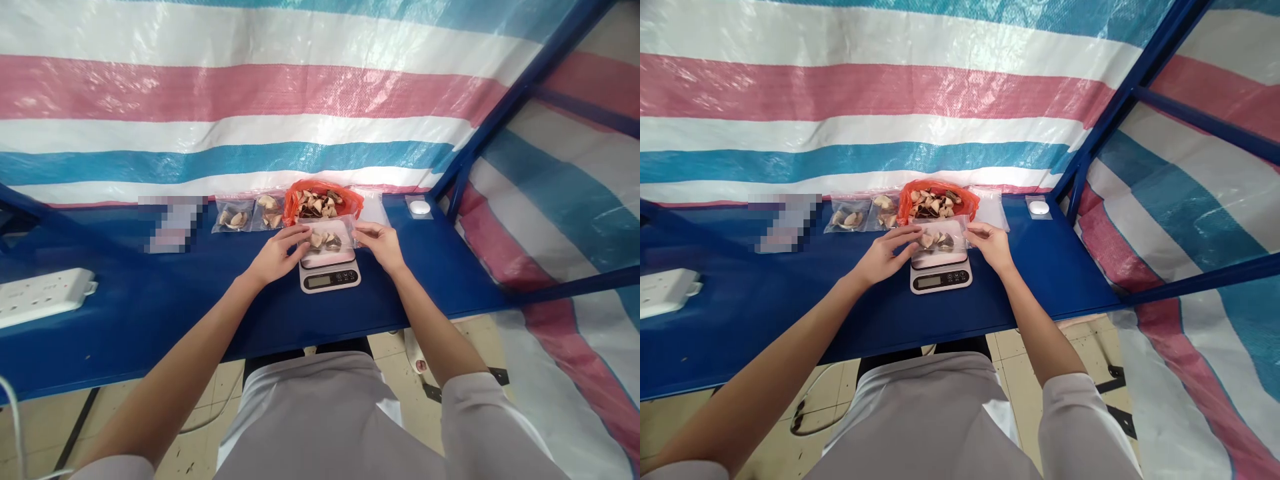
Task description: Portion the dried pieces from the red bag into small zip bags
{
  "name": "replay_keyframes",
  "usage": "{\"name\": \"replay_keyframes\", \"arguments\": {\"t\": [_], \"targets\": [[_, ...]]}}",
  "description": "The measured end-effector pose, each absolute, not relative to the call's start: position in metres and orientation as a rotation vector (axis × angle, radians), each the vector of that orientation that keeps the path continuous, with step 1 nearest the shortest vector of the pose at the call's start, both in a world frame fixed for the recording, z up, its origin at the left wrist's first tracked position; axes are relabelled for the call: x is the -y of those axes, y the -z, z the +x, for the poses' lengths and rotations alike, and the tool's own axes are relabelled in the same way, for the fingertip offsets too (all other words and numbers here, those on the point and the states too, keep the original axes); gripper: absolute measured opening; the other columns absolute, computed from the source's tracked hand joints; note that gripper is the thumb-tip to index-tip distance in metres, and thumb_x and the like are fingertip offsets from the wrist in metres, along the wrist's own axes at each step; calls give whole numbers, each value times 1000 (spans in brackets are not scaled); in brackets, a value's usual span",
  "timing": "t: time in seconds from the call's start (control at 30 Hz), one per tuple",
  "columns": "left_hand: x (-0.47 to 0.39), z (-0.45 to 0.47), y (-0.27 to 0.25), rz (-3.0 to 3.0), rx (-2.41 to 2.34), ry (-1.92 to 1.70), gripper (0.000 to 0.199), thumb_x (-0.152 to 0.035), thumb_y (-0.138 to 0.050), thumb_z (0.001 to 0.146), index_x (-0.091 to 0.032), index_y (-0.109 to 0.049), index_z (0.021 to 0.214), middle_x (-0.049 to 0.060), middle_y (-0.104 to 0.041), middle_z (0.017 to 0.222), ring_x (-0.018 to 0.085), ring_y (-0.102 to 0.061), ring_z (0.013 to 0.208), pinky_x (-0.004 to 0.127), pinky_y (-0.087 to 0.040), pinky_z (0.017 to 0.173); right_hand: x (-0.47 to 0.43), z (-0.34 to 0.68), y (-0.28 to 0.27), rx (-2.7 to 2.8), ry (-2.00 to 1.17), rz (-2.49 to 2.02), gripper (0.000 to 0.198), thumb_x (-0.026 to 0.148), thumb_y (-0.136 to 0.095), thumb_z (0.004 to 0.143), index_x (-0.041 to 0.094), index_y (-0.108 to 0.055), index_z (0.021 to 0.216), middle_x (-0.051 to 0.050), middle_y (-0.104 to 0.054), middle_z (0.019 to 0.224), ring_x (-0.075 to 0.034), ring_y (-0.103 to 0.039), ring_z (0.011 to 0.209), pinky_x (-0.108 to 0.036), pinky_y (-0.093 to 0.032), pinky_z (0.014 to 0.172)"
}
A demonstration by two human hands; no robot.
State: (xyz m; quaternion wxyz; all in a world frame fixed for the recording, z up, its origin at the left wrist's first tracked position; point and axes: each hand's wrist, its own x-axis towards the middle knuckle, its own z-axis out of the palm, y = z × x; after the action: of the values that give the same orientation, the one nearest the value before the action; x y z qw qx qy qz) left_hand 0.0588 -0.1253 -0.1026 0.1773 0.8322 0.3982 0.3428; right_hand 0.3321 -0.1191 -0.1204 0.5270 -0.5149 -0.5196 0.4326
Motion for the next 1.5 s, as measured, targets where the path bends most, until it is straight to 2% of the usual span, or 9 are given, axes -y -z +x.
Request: {"name": "replay_keyframes", "arguments": {"t": [0.2, 0.4, 0.6, 0.73, 0.83, 0.93, 1.13, 1.23, 1.5], "targets": [[125, 56, 96, 2314, -1168, -987, 51, -56, -47, 96, -18, -72, 118, 13, -70, 127, 27, -64, 120, 41, -47, 110, 110, 330, 111, 1391, -1009, -1151, 42, 48, -85, 63, 19, -78, 93, -4, -79, 90, -20, -72, 75, -35, -62, 71], [110, 57, 78, 2175, -1198, -1119, 51, -58, -52, 93, -16, -74, 113, 13, -74, 116, 28, -67, 111, 42, -49, 105, 106, 325, 80, 1634, -915, -1071, 29, 43, -78, 75, 22, -80, 96, -4, -79, 99, -24, -74, 94, -39, -60, 89], [93, 72, 59, 1783, -1088, -993, 62, -61, -63, 86, -20, -65, 132, 11, -69, 129, 29, -66, 114, 38, -53, 98, 99, 317, 42, 1859, -854, -960, 28, 46, -73, 81, 26, -80, 99, -2, -78, 105, -27, -72, 101, -42, -57, 94], [88, 80, 54, 1573, -959, -987, 54, -57, -74, 78, -22, -72, 119, 7, -75, 112, 26, -70, 100, 34, -58, 85, 89, 311, 31, 1885, -848, -897, 27, 48, -72, 82, 27, -81, 97, -3, -79, 104, -26, -73, 101, -40, -56, 95], [89, 83, 55, 1459, -922, -983, 47, -50, -82, 72, -19, -75, 107, 7, -76, 95, 21, -70, 83, 32, -58, 74, 82, 308, 33, 1886, -847, -881, 25, 46, -72, 83, 27, -81, 95, -3, -79, 103, -26, -72, 100, -40, -55, 95], [93, 86, 59, 1337, -926, -1014, 42, -48, -86, 67, -16, -76, 93, 5, -73, 81, 18, -67, 74, 32, -58, 70, 78, 305, 43, 1828, -864, -879, 24, 45, -71, 83, 27, -81, 96, -3, -78, 103, -25, -72, 102, -40, -55, 97], [95, 92, 73, 1121, -948, -1203, 40, -45, -89, 60, -16, -75, 84, 3, -73, 80, 16, -67, 75, 30, -56, 75, 71, 299, 74, 1451, -1013, -1014, 44, 53, -78, 73, 23, -75, 105, -6, -74, 117, -24, -70, 106, -38, -60, 89], [92, 95, 78, 1041, -951, -1275, 41, -45, -89, 60, -16, -73, 83, 4, -74, 84, 16, -68, 75, 30, -55, 75, 70, 294, 86, 1241, -1135, -1061, 52, 57, -77, 71, 24, -74, 111, -5, -75, 114, -23, -71, 102, -37, -63, 83], [80, 99, 82, 966, -967, -1323, 46, -50, -89, 58, -14, -72, 79, 5, -74, 76, 19, -69, 69, 30, -54, 67, 68, 282, 101, 1181, -1187, -993, 42, 52, -82, 66, 23, -80, 95, -4, -77, 98, -25, -73, 97, -39, -63, 85]]}}
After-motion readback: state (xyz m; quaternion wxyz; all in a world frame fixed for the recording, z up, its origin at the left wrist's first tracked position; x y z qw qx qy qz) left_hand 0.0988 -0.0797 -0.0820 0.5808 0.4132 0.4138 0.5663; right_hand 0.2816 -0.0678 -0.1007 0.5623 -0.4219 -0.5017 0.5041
